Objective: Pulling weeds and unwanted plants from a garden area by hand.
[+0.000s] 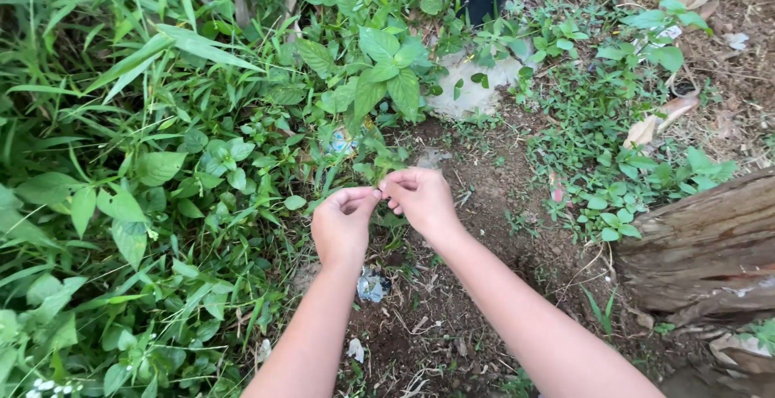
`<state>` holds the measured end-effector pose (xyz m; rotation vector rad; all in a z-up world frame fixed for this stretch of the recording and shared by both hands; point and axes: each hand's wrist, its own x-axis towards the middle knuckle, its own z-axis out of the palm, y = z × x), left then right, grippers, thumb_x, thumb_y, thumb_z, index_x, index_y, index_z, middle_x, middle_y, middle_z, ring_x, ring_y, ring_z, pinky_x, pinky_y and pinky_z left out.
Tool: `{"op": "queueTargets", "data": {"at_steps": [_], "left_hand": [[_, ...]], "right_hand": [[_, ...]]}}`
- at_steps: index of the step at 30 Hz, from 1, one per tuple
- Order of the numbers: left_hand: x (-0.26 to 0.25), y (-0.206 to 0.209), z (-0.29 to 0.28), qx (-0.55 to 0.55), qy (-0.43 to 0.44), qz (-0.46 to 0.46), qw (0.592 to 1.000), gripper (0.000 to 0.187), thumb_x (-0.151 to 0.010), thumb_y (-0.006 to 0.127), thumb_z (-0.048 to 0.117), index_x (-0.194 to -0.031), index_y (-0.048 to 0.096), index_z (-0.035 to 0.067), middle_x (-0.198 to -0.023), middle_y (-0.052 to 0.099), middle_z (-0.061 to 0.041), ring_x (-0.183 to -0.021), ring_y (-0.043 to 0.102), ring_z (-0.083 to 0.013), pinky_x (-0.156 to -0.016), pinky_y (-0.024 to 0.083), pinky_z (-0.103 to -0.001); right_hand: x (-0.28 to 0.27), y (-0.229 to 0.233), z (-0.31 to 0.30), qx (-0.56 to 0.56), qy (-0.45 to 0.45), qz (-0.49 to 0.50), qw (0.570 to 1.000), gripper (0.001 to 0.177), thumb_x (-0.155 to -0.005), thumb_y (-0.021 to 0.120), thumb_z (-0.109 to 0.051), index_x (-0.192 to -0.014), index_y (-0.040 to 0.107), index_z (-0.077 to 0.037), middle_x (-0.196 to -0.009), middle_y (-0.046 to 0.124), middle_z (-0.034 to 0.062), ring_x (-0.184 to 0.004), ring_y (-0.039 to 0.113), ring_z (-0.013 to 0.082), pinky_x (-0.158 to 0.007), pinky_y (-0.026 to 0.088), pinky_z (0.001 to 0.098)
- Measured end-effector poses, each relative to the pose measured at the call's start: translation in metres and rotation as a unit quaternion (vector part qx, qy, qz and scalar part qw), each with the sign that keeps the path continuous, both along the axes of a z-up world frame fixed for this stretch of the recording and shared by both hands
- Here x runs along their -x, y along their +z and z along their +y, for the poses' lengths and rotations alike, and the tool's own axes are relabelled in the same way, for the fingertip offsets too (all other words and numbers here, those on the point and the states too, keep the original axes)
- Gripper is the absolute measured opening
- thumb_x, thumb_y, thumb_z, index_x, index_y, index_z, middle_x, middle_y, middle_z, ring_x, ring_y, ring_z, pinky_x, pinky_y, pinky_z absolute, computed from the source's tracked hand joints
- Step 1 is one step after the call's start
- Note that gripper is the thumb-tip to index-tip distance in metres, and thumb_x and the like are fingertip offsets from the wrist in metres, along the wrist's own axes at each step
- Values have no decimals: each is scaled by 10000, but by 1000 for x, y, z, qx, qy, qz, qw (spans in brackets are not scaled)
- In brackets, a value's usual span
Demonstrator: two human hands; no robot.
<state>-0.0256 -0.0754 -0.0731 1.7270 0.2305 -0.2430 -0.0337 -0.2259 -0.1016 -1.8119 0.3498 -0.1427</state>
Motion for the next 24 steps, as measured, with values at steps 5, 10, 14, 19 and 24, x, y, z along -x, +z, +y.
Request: {"op": "queueTargets", "data": {"at_steps": [5, 10, 14, 19, 24], "left_hand": [[13, 14, 2, -121, 1, -2, 993, 186, -822, 795, 323, -951, 818, 191, -892, 807, 17, -775, 734, -135, -746, 531, -331], [22, 19, -6, -164, 9, -21, 986, 219, -799, 818, 365, -926, 816, 187, -913, 803, 20, -799, 728, -160, -759, 524, -353], [14, 7, -6, -106, 35, -17, 994, 209, -816, 815, 315, -925, 793, 139, -890, 807, -12, -755, 739, -145, -724, 540, -323], [1, 5, 1, -87, 40, -36, 995, 206, -833, 812, 274, -922, 768, 94, -866, 802, -37, -733, 735, -133, -705, 543, -299], [4, 4, 0, -71, 50, -55, 995, 161, -836, 808, 223, -898, 761, 81, -833, 799, -50, -713, 725, -125, -701, 547, -290]], "right_hand": [[12, 5, 2, -28, 46, 4, 999, 130, -878, 736, -104, -989, 760, -41, -861, 766, 10, -738, 686, 72, -620, 567, 238], [19, -3, -2, 42, 19, -43, 998, 145, -872, 775, -98, -981, 812, -9, -870, 792, 54, -763, 694, 74, -709, 567, 252], [20, 9, 4, 51, 19, -46, 997, 168, -889, 738, -121, -1012, 803, -26, -918, 795, 46, -811, 702, 89, -761, 568, 270], [32, 28, 22, 190, -67, 8, 979, 126, -891, 728, -142, -942, 740, -28, -852, 783, 90, -769, 754, 183, -728, 605, 320], [29, -36, 11, 582, 92, 133, 797, 364, -780, 821, -243, -1028, 704, -4, -862, 747, 168, -796, 742, 297, -661, 621, 403]]}}
